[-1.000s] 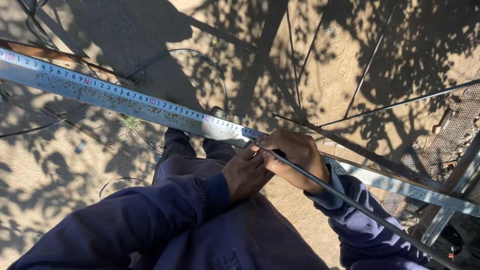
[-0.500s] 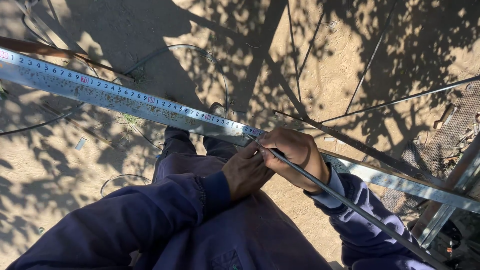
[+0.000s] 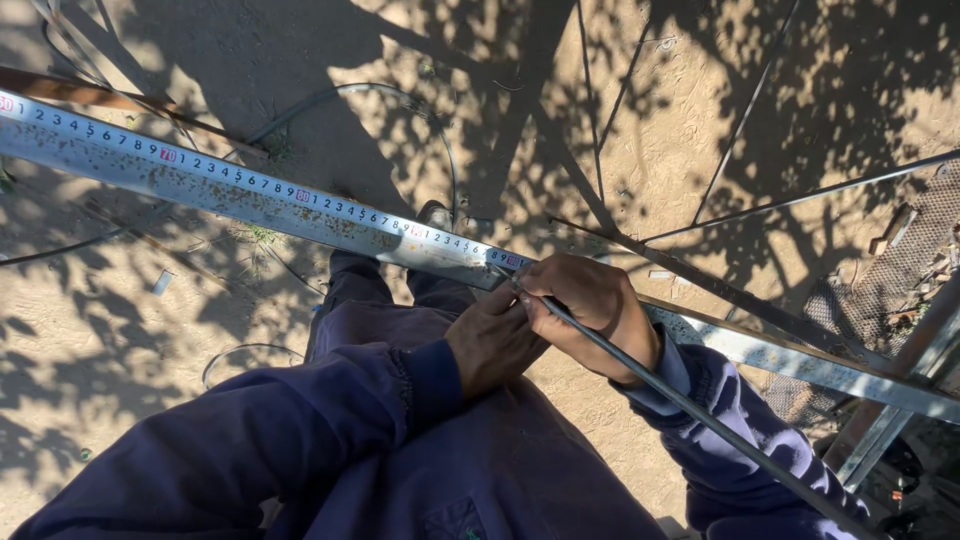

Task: Measuring and marking metal frame components using a tape measure and a marking tool

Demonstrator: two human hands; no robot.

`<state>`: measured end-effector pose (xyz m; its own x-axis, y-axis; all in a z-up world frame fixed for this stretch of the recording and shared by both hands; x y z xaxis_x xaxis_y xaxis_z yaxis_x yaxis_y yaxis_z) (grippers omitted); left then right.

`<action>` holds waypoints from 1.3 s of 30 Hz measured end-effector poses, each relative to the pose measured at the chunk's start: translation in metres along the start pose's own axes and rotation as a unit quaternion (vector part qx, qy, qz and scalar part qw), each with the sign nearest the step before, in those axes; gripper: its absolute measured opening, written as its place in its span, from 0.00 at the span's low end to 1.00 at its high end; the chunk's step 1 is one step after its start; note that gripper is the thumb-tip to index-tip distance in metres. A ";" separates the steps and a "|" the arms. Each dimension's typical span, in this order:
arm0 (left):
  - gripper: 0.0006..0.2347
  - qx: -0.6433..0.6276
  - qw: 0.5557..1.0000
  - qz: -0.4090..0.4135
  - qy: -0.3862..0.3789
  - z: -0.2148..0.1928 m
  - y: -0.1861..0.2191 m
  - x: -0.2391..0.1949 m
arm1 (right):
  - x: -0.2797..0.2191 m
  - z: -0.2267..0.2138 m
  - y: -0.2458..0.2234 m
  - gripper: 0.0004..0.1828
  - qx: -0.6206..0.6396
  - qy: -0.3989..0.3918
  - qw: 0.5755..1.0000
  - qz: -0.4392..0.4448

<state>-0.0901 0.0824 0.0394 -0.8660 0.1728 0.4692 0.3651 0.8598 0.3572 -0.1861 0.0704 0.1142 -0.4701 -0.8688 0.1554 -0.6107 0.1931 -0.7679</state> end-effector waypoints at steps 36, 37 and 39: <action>0.06 0.232 0.950 -0.028 -0.205 -0.204 -0.123 0.034 | -0.072 -0.058 0.014 0.31 0.185 -0.009 0.981 -0.055; 0.06 0.233 0.951 -0.030 -0.203 -0.227 -0.122 0.033 | -0.064 -0.056 0.008 0.31 0.184 -0.011 0.981 -0.057; 0.06 0.288 0.937 -0.066 -0.185 -0.283 -0.130 0.028 | -0.046 -0.052 -0.017 0.26 0.173 -0.017 0.977 -0.120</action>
<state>-0.0656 -0.1606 0.2347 -0.9888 0.1107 0.1006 0.0945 0.9836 -0.1536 -0.1871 0.1310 0.1518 -0.3144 -0.8859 0.3411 -0.4468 -0.1790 -0.8766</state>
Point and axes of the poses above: each hand's wrist, its own x-axis towards the middle knuckle, its own z-axis out of the palm, y = z × x, the point moved 9 cm from there along x, towards the middle knuckle
